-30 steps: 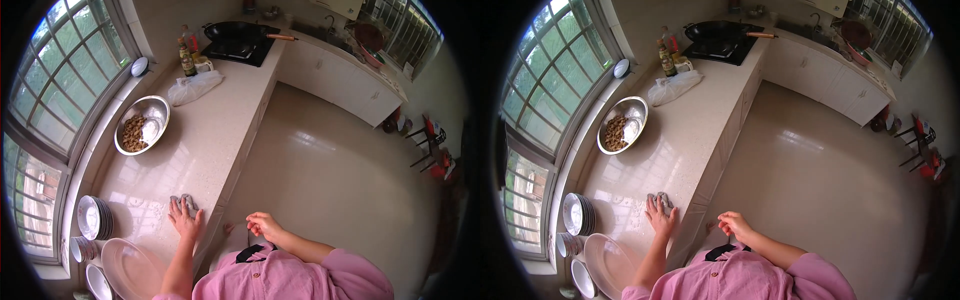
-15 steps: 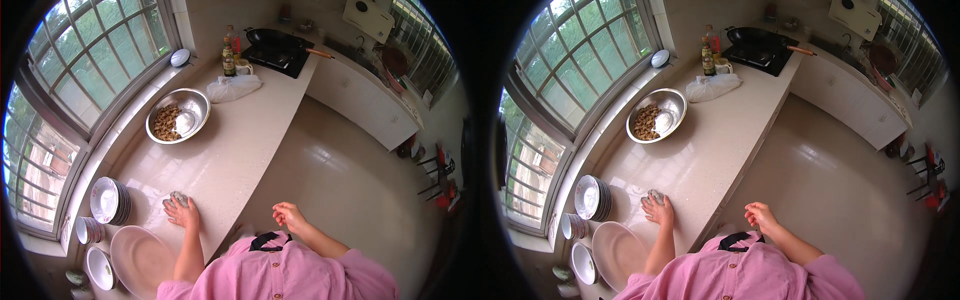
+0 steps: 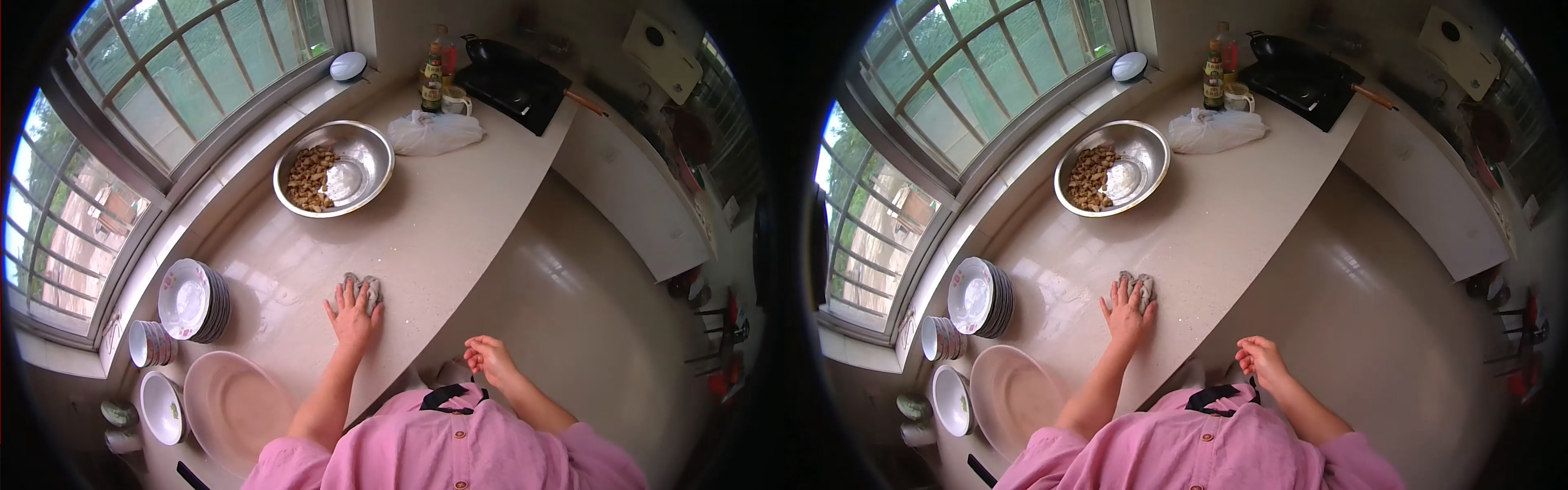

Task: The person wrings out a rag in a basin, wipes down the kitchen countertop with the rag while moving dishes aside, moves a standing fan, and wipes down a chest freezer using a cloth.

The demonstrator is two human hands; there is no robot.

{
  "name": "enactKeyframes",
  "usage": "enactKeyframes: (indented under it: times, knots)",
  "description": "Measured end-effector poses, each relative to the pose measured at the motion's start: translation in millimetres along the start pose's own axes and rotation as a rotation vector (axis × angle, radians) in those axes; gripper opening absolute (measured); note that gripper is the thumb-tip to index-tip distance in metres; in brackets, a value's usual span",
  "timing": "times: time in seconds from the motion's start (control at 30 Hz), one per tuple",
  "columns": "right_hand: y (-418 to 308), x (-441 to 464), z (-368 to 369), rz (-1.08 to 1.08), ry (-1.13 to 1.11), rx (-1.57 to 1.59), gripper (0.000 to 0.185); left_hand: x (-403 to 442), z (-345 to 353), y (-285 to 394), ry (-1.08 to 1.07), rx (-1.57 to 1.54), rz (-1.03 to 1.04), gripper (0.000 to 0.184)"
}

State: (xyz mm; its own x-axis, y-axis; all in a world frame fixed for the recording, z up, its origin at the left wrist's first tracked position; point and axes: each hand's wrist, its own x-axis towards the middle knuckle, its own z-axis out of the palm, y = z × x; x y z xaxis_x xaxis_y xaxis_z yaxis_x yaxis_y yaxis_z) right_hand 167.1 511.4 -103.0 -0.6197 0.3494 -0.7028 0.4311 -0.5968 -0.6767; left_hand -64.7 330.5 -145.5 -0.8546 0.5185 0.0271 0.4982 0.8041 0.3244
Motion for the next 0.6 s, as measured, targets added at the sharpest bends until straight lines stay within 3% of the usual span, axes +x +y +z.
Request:
enactKeyframes:
  times: [0.2,0.37,0.47,0.6]
  knots:
    - [-14.4,16.9,-17.1,0.021,-0.033,-0.032,0.015,65.8,-50.8,-113.3,0.042,0.194,-0.411,0.063]
    - [-38.1,26.5,-43.7,0.027,-0.045,-0.06,0.014,32.9,-41.4,-138.7,0.178,0.169,-0.772,0.064]
    - [-38.4,40.6,-61.7,0.059,-0.032,-0.074,0.014,-6.1,-18.5,-115.1,0.203,0.163,-0.741,0.063]
    - [-41.6,56.6,-65.1,0.098,-0.09,-0.076,0.014,-62.3,-14.0,-34.8,0.159,0.135,-0.687,0.066]
